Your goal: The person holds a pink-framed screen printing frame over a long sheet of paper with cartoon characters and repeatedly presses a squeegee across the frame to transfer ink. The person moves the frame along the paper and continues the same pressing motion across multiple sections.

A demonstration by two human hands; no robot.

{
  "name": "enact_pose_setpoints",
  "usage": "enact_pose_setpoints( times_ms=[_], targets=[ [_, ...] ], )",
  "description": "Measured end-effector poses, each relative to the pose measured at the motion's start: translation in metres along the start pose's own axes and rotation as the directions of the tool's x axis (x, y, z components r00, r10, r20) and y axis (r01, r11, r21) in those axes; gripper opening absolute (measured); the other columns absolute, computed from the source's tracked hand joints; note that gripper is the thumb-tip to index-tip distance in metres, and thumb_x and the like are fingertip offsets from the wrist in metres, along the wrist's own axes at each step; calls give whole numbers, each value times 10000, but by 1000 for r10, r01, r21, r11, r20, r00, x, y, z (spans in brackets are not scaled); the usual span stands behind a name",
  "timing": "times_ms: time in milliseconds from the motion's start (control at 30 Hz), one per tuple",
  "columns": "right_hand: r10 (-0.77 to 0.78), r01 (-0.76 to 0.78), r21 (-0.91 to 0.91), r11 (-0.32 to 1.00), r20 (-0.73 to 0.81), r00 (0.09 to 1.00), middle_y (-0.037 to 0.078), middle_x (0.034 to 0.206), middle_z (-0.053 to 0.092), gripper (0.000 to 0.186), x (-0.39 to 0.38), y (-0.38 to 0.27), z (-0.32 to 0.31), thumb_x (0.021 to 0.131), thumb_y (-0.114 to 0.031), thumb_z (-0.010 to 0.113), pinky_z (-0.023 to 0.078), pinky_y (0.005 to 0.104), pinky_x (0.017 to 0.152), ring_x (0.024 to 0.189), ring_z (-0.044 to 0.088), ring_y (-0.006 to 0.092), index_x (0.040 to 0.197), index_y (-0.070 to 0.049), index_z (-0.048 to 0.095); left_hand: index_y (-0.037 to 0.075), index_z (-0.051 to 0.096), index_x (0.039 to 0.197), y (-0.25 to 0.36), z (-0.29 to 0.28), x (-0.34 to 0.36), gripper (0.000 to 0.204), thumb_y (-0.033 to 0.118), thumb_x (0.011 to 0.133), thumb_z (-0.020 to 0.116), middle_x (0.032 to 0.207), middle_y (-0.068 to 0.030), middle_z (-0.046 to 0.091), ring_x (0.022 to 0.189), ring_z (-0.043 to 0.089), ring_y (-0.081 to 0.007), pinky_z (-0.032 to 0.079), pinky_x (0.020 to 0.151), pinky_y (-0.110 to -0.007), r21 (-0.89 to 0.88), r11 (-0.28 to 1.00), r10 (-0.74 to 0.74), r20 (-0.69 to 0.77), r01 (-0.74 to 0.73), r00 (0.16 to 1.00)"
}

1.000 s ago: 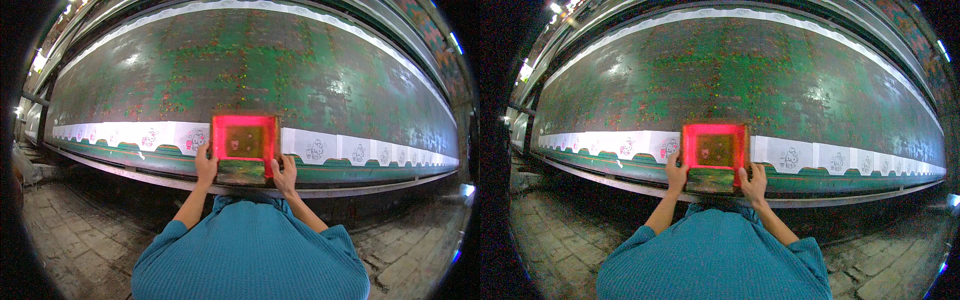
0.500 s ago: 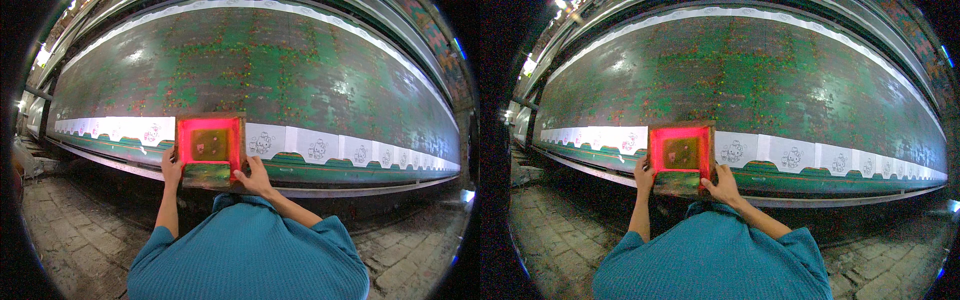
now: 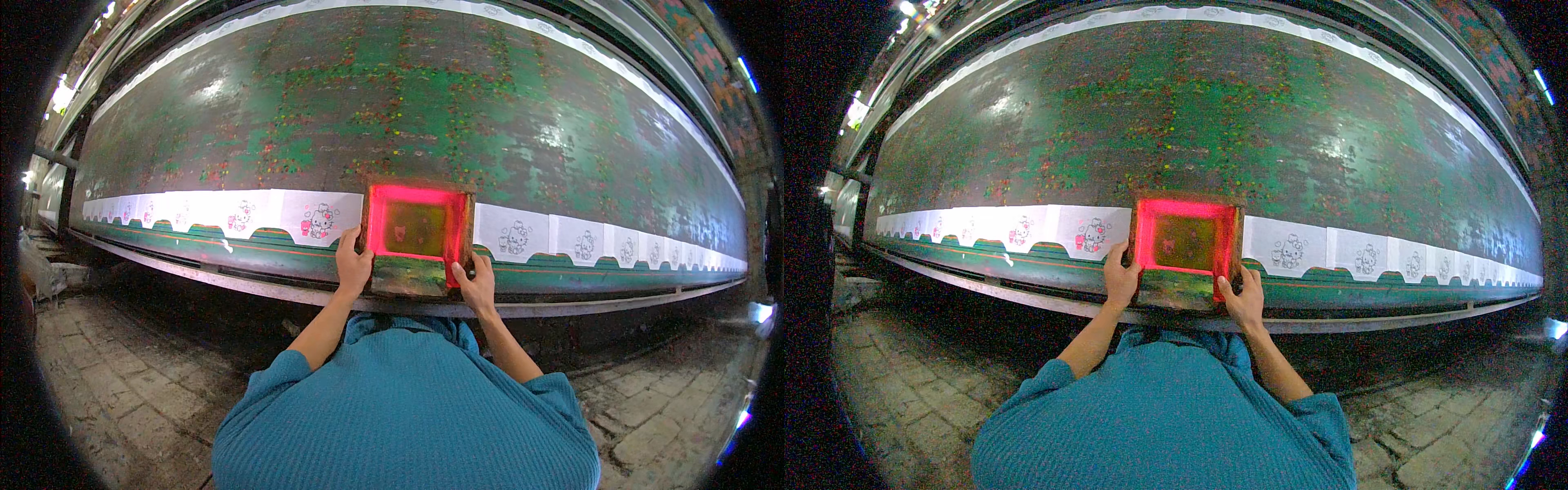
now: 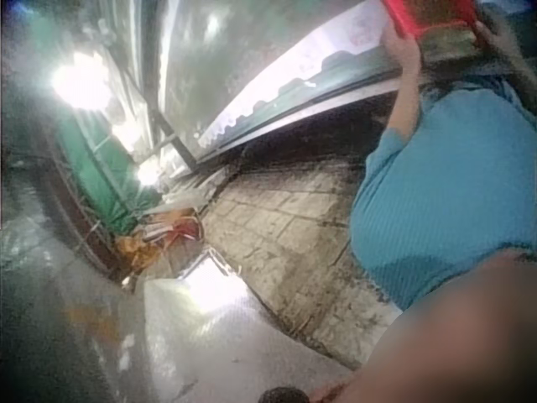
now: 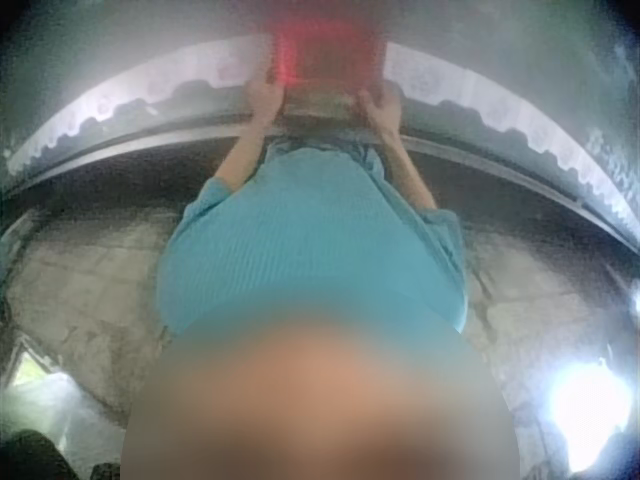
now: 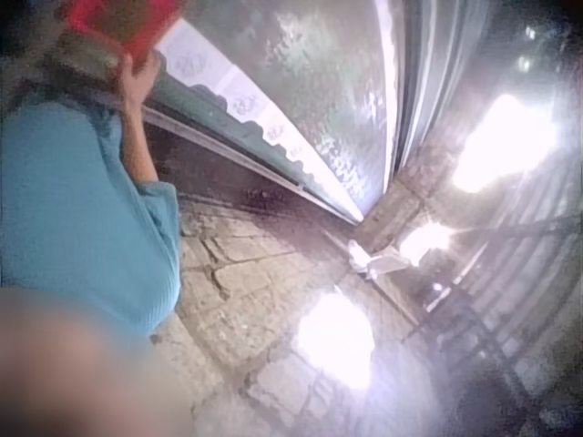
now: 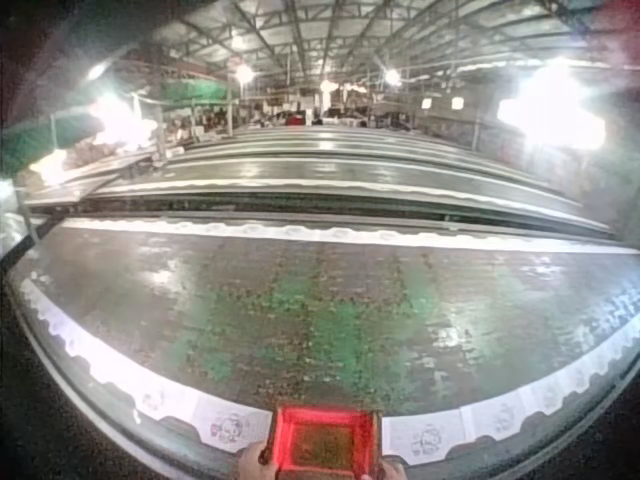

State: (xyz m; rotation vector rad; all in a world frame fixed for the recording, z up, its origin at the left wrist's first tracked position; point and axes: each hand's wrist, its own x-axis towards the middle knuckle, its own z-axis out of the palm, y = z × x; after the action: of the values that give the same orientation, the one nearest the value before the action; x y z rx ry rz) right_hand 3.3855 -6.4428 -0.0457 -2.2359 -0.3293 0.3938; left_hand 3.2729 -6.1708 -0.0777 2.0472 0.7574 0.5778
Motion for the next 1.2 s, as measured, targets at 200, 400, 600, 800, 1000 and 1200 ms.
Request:
enact_pose_setpoints(
  times_ms=[200,400,600,800,1000,1200],
  targets=[
    [3,-2,39,999,-18,1000,185,1115,587,608,-2,9,-2,914,-454,711,486,440,931,1072,598,369,1268,32,629,-61,605,1261,-5,10,-4,516,10,751,649,1239,-238,623,1181,594,-397,457,1048,-411,-33,999,-1,18,2,1000],
    [-32,32,3,999,-13,999,189,1117,598,574,2,17,-5,929,-437,700,487,432,932,1070,605,363,1269,20,633,-40,615,1263,-3,15,-5,482,65,802,714,1225,-219,647,1177,610,-362,461,1030,-400,-22,999,-30,20,30,999],
    [-28,31,76,997,-41,999,213,1167,604,538,-2,14,-11,932,-394,710,471,452,974,1106,587,386,1249,33,630,-47,592,1276,2,16,-6,487,49,806,677,1258,-245,619,1185,596,-411,469,1029,-434,39,999,-32,38,31,999],
    [-486,481,-164,861,13,874,176,1256,582,502,-22,-23,-8,835,-244,775,451,491,1007,1194,533,407,1250,-7,619,-53,593,1269,3,19,-7,482,46,805,680,1247,-242,627,1186,598,-405,468,1029,-433,61,997,-58,64,54,996],
    [-651,741,-318,592,353,672,132,1229,599,463,-29,-44,8,754,-130,700,470,483,958,1179,562,326,1203,-35,639,-48,589,1276,-5,17,-3,490,51,802,667,1262,-246,618,1195,588,-414,464,1036,-440,32,999,-19,87,17,996],
    [-657,673,-343,656,180,732,111,1080,681,325,-9,-57,20,741,-67,639,509,437,888,1044,649,290,1064,-42,667,-44,584,1281,-9,17,-4,502,63,796,655,1272,-251,613,1197,585,-418,463,1038,-446,27,1000,-8,93,5,996]
  ],
)
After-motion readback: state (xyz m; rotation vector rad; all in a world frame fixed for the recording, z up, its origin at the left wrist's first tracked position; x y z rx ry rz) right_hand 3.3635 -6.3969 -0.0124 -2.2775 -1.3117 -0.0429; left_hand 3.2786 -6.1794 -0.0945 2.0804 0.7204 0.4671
